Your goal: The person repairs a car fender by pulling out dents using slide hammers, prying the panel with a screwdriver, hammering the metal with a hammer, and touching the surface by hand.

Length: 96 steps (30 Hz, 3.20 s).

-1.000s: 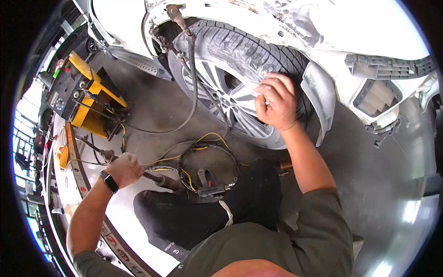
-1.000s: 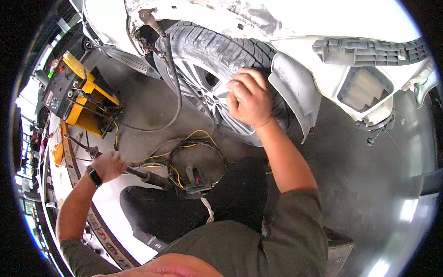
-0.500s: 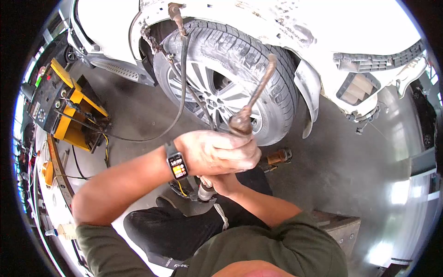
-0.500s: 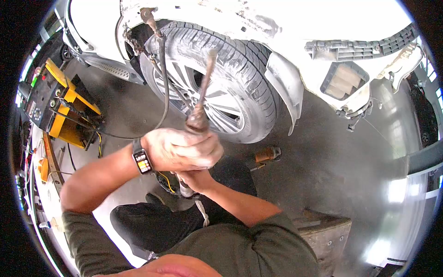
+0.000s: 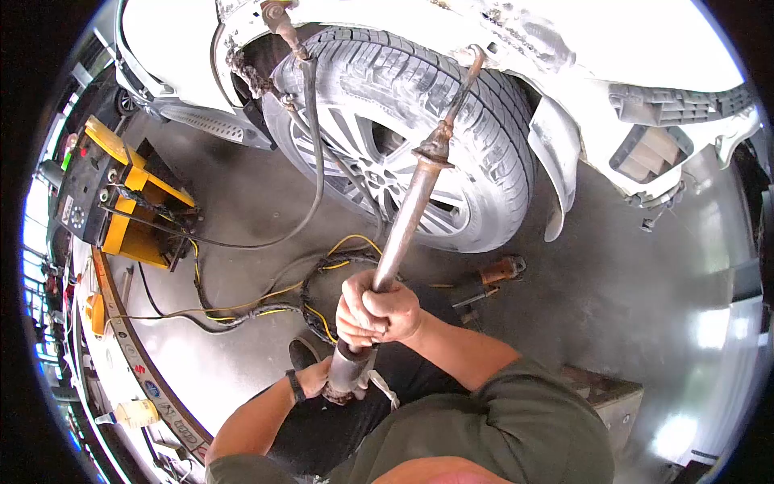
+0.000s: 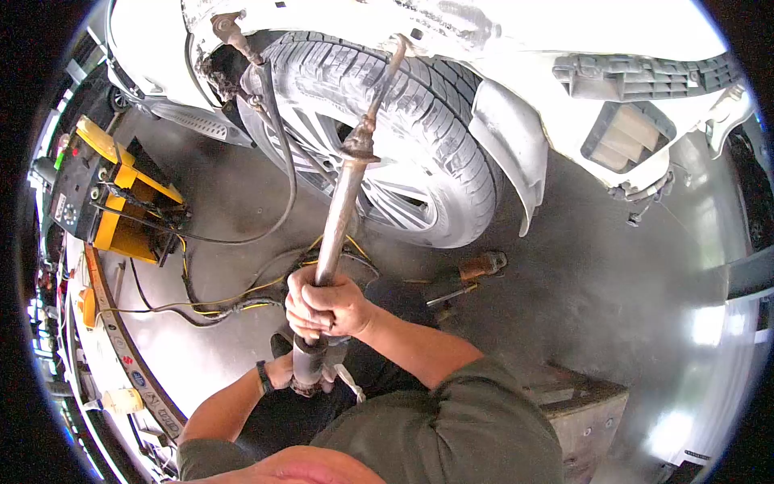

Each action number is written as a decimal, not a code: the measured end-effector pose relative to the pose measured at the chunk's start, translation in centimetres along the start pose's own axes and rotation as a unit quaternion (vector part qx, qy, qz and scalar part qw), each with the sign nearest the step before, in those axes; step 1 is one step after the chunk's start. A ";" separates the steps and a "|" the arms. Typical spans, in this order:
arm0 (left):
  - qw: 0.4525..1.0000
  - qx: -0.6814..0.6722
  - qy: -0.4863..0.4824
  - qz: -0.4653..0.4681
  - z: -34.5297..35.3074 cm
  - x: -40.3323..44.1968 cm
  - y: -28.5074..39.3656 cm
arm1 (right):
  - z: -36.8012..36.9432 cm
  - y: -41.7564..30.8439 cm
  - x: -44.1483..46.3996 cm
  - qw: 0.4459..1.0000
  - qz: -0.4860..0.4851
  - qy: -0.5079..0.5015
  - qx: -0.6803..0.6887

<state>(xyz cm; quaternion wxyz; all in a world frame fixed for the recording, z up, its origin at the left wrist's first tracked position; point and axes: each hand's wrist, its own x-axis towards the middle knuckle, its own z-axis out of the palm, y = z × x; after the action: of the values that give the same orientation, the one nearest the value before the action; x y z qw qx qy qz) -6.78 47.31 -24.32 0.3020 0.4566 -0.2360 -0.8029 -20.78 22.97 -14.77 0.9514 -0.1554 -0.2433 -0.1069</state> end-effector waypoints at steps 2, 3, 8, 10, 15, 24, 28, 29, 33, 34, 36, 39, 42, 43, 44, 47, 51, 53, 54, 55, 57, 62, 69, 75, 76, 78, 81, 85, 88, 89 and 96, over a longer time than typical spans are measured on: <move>0.998 0.039 0.055 0.007 1.9 -1.4 1.7 | 0.4 -0.1 0.0 1.000 0.001 -0.014 0.019; 0.997 0.012 0.071 0.015 2.1 -1.6 1.2 | 0.1 -0.1 0.0 0.999 0.002 -0.040 0.029; 0.973 -0.117 0.172 0.096 5.0 -3.2 -1.7 | 1.8 0.0 -0.6 0.997 -0.008 0.076 -0.014; 0.963 -0.181 0.164 0.117 6.2 -3.0 -2.1 | 3.2 0.0 -0.9 0.983 -0.017 0.169 -0.063; 0.956 -0.008 0.224 0.189 7.4 -1.7 -3.5 | 5.4 -0.4 -1.1 0.934 -0.039 0.302 -0.187; 0.978 -0.140 0.105 0.111 4.0 0.2 -4.1 | 3.9 -1.0 -2.4 0.947 -0.089 0.227 -0.209; 0.983 -0.169 0.012 0.071 4.3 -0.8 -2.8 | 5.1 -2.2 -2.6 0.960 -0.052 0.183 -0.205; 0.983 -0.179 0.001 0.050 4.1 -1.4 -3.1 | 5.2 -2.4 -2.5 0.964 -0.047 0.157 -0.211; 0.979 -0.176 0.089 0.057 7.1 -4.6 -1.6 | 5.6 -2.6 -1.5 0.981 -0.043 0.085 -0.167; 0.977 -0.172 0.111 0.053 7.5 -5.4 -1.6 | 5.6 -2.6 -1.3 0.985 -0.030 0.065 -0.158; 0.975 -0.153 0.151 0.050 7.9 -6.1 -1.9 | 6.0 -2.6 -1.0 0.991 -0.009 0.026 -0.135; 0.971 -0.119 0.198 0.054 8.5 -6.1 -2.2 | 6.8 -2.2 -0.6 0.993 0.044 -0.019 -0.112; 0.965 -0.080 0.240 0.064 9.9 -6.1 -2.7 | 7.5 0.7 0.6 0.992 0.033 -0.108 -0.049; 0.963 -0.065 0.252 0.068 10.5 -6.0 -3.0 | 8.2 1.7 1.1 0.990 0.005 -0.132 -0.047; 0.960 -0.047 0.266 0.073 10.9 -5.7 -3.0 | 8.8 2.2 1.9 0.982 -0.010 -0.183 -0.052; 0.949 0.007 0.304 0.084 12.6 -5.1 -3.4 | 11.0 4.2 1.3 0.960 0.081 -0.249 0.097; 0.931 0.067 0.352 0.073 14.3 -5.7 -3.7 | 10.3 5.4 -0.6 0.983 0.063 -0.160 0.062; 0.917 0.109 0.380 0.049 15.4 -7.1 -3.8 | 10.3 5.6 -0.4 0.986 0.036 -0.150 0.063; 0.907 0.132 0.398 0.035 16.2 -8.3 -3.9 | 10.2 6.0 -0.2 0.987 0.024 -0.148 0.056; 0.897 0.154 0.414 0.017 17.1 -9.7 -3.9 | 10.3 6.6 -0.1 0.988 0.014 -0.143 0.052; 0.872 0.195 0.449 -0.016 18.5 -12.0 -4.0 | 10.6 7.6 0.0 0.991 0.021 -0.117 0.067; 0.810 0.271 0.513 -0.078 21.9 -17.3 -4.7 | 10.1 6.7 1.1 0.989 0.021 -0.129 0.074; 0.784 0.319 0.522 -0.104 21.4 -19.0 -4.1 | 10.6 6.6 2.1 0.994 -0.082 -0.061 0.032; 0.781 0.341 0.509 -0.120 20.0 -19.3 -2.6 | 10.5 9.2 1.8 0.996 -0.029 -0.080 -0.030; 0.781 0.347 0.505 -0.124 19.7 -19.8 -2.3 | 10.1 7.9 2.1 0.994 -0.003 -0.091 -0.055; 0.781 0.351 0.501 -0.127 19.3 -20.2 -1.4 | 9.4 7.7 3.2 0.992 -0.043 -0.086 -0.076; 0.781 0.357 0.497 -0.126 18.6 -21.1 -0.6 | 9.0 3.4 5.3 0.992 -0.074 -0.098 0.014; 0.773 0.386 0.485 -0.135 17.9 -22.4 0.1 | 8.5 11.8 3.5 0.994 -0.095 -0.022 -0.038; 0.770 0.403 0.475 -0.137 17.2 -23.3 0.6 | 10.0 11.6 3.3 0.997 -0.061 -0.021 -0.040; 0.771 0.406 0.470 -0.136 17.0 -23.3 0.9 | 10.0 11.2 3.4 0.997 -0.062 -0.012 -0.054; 0.794 0.322 0.509 -0.086 15.1 -24.1 3.9 | 8.1 5.5 6.9 0.990 -0.099 -0.042 -0.093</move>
<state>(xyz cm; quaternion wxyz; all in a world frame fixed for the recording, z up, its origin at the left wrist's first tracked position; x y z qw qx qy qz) -9.26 62.97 -0.45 0.1437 0.8885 -0.2528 -0.3549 -16.80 30.04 -5.92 0.9064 -0.2225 -0.2866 -0.2162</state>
